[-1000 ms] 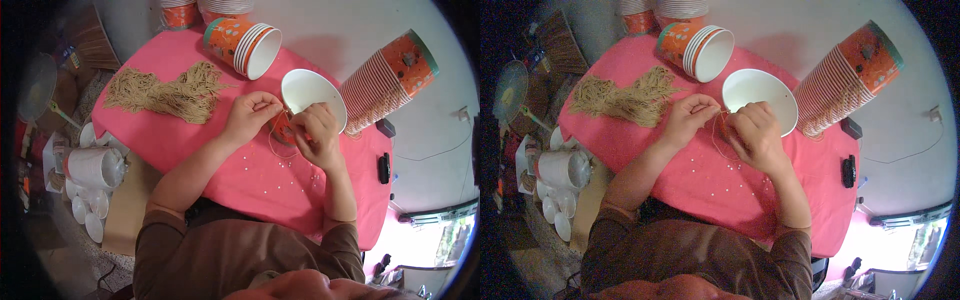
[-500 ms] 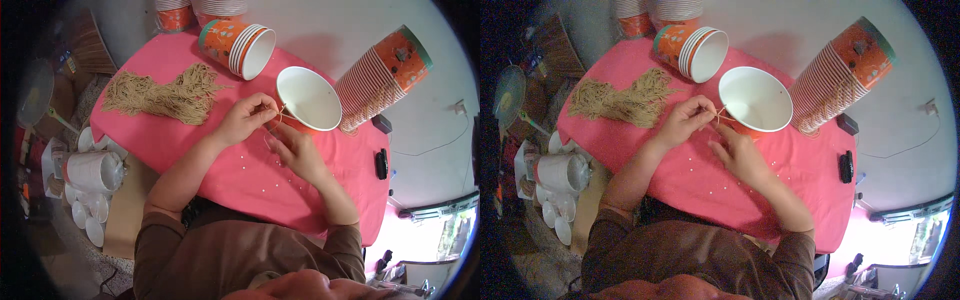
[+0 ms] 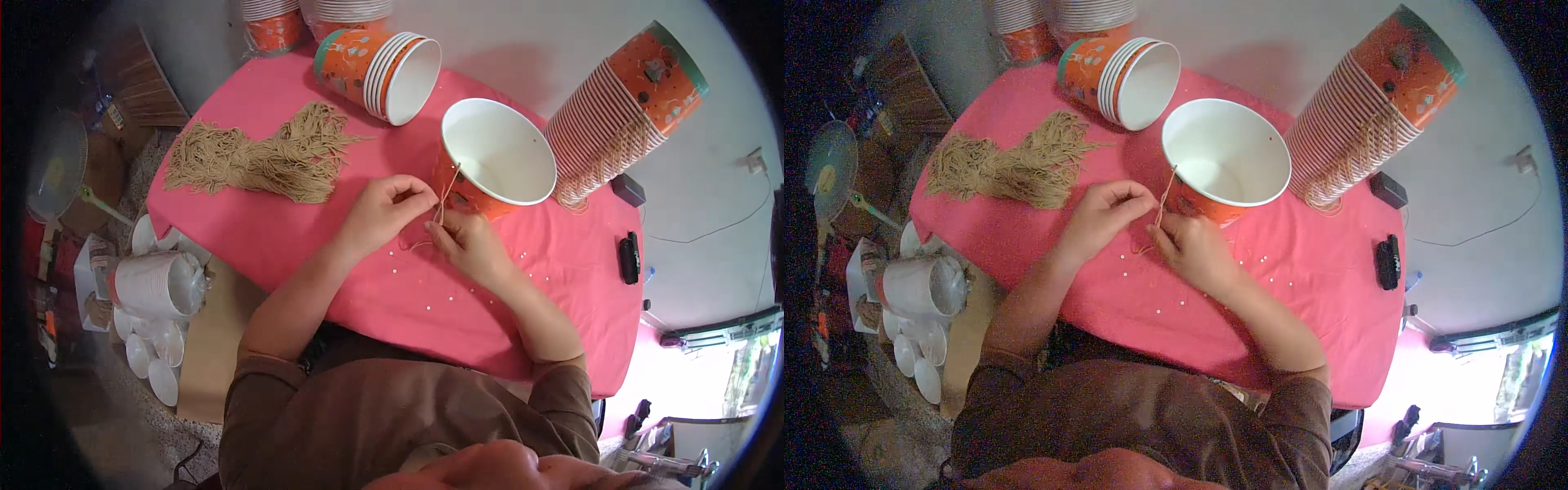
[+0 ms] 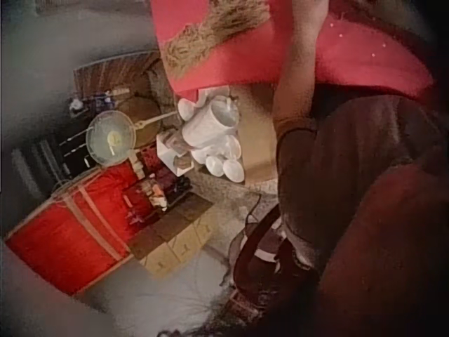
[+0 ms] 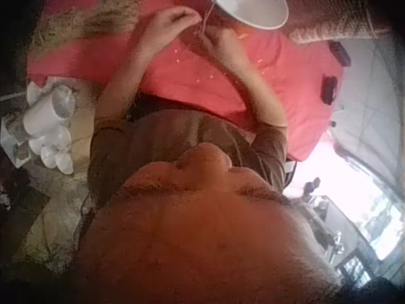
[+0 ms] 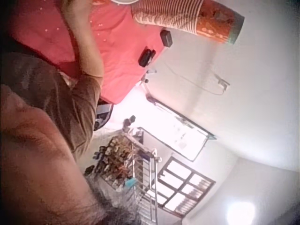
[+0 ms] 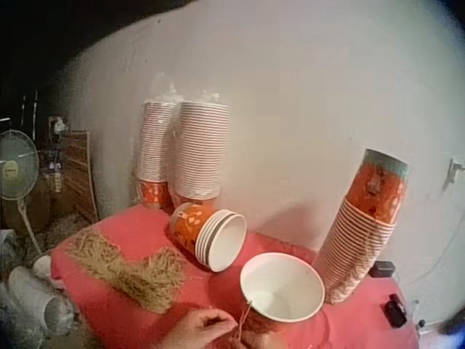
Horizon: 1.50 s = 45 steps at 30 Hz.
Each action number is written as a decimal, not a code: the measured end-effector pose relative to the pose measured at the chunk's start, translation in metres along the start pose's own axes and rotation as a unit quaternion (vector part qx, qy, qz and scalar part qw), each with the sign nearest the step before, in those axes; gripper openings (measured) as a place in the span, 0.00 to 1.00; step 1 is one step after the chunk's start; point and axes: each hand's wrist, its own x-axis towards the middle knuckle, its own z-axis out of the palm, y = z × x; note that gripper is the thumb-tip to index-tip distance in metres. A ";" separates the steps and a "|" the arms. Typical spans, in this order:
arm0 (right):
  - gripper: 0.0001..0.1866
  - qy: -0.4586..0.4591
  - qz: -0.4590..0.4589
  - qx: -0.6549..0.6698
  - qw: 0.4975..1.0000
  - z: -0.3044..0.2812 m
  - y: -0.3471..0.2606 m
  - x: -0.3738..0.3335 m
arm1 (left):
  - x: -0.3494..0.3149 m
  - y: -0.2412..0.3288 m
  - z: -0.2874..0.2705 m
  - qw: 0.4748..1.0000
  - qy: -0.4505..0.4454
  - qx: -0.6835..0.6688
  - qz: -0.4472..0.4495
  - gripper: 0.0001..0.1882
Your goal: Tying pre-cut string handles onto decorated paper cups.
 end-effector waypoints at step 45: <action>0.15 -0.150 -0.086 -0.204 0.963 0.009 0.011 -0.008 | 0.022 0.001 0.020 0.989 0.029 -0.136 -0.049 0.06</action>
